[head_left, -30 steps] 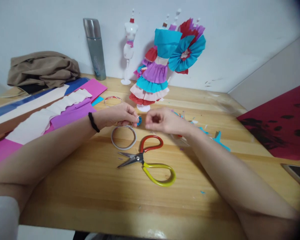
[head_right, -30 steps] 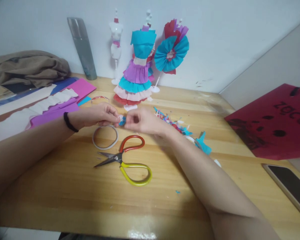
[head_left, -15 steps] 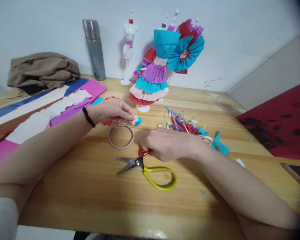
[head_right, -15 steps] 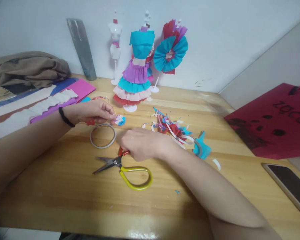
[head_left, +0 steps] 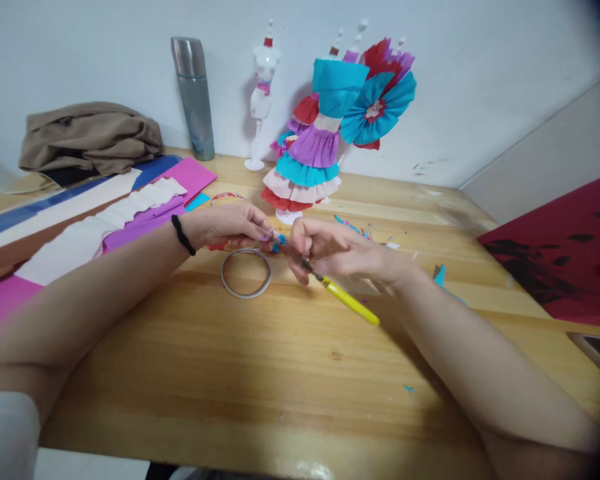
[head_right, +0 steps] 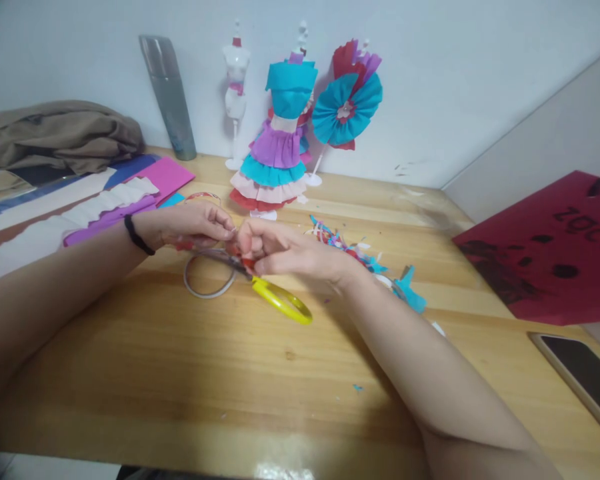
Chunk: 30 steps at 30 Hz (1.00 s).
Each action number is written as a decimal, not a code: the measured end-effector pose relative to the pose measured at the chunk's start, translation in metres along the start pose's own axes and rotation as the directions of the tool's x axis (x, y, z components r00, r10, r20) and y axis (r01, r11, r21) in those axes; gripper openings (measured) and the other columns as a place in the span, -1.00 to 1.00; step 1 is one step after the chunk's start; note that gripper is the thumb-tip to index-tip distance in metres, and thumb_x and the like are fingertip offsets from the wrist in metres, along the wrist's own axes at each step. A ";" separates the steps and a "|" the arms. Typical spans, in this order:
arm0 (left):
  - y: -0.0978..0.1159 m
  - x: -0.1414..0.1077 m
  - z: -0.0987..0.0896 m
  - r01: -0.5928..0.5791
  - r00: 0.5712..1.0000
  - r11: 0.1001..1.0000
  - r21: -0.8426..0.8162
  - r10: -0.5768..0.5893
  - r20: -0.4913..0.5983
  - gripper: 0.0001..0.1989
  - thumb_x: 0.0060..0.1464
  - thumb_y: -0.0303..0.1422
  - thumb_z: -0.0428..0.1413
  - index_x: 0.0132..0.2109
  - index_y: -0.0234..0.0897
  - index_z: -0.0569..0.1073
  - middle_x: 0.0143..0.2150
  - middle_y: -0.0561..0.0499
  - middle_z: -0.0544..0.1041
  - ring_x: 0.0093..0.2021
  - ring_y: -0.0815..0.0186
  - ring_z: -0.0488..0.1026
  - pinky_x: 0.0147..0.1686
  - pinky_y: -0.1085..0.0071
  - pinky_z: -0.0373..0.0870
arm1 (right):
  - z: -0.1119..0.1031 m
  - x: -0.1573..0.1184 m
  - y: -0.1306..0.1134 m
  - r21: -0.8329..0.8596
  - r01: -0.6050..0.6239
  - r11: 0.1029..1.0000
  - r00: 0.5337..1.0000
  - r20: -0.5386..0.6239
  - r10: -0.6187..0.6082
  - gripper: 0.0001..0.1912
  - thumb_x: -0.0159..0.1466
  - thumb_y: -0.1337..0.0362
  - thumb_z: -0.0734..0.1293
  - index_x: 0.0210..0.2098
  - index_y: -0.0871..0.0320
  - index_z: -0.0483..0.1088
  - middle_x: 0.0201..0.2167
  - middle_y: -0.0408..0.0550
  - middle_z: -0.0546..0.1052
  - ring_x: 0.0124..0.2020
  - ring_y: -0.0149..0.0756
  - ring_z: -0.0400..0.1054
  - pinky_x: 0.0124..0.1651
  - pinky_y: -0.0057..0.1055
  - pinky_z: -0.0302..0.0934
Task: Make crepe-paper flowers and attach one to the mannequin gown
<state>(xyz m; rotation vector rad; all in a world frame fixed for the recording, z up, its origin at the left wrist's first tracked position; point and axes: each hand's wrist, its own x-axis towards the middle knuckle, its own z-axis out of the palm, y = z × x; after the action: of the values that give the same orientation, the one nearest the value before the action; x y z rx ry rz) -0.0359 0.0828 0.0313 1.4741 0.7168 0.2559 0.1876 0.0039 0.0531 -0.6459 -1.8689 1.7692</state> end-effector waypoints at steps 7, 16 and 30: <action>-0.001 0.002 -0.001 0.013 1.000 1.000 0.002 -0.013 -0.017 -0.78 -0.04 -0.31 0.35 -0.37 -0.43 0.58 -0.40 -0.06 0.54 -0.65 0.60 0.15 -0.72 0.59 -0.03 | -0.016 0.004 -0.003 -0.154 0.057 0.986 0.990 -0.117 -0.075 -0.42 -0.06 -0.13 0.39 -0.18 0.03 0.19 -0.37 -0.12 0.32 -0.43 -0.30 0.21 -0.36 -0.32 0.12; 0.005 0.000 0.005 -0.013 1.000 0.999 -0.044 0.013 -0.014 -0.71 -0.03 -0.22 0.38 -0.36 -0.41 0.59 -0.58 0.04 0.44 -0.66 0.58 0.10 -0.73 0.61 -0.03 | -0.012 0.002 0.003 -0.870 -0.189 0.455 0.955 -0.270 -0.119 -0.70 0.14 0.12 0.36 -0.24 0.11 0.24 -0.43 -0.12 0.36 -0.44 -0.32 0.14 -0.36 -0.37 -0.05; -0.008 0.005 -0.013 -0.126 0.989 0.990 -0.055 0.130 0.065 -0.84 0.02 -0.37 0.33 -0.32 -0.44 0.63 -0.41 -0.11 0.58 -0.63 0.59 0.19 -0.67 0.62 0.08 | -0.013 0.006 0.010 -0.925 -0.251 0.286 0.935 -0.308 -0.175 -0.69 0.14 0.11 0.33 -0.17 0.14 0.33 -0.45 -0.06 0.45 -0.50 -0.28 0.17 -0.40 -0.36 -0.12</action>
<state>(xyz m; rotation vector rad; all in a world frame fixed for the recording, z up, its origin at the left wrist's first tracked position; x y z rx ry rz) -0.0414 0.0958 0.0234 1.4753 0.5570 0.3179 0.1913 0.0184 0.0437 -1.3216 -2.4991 0.1762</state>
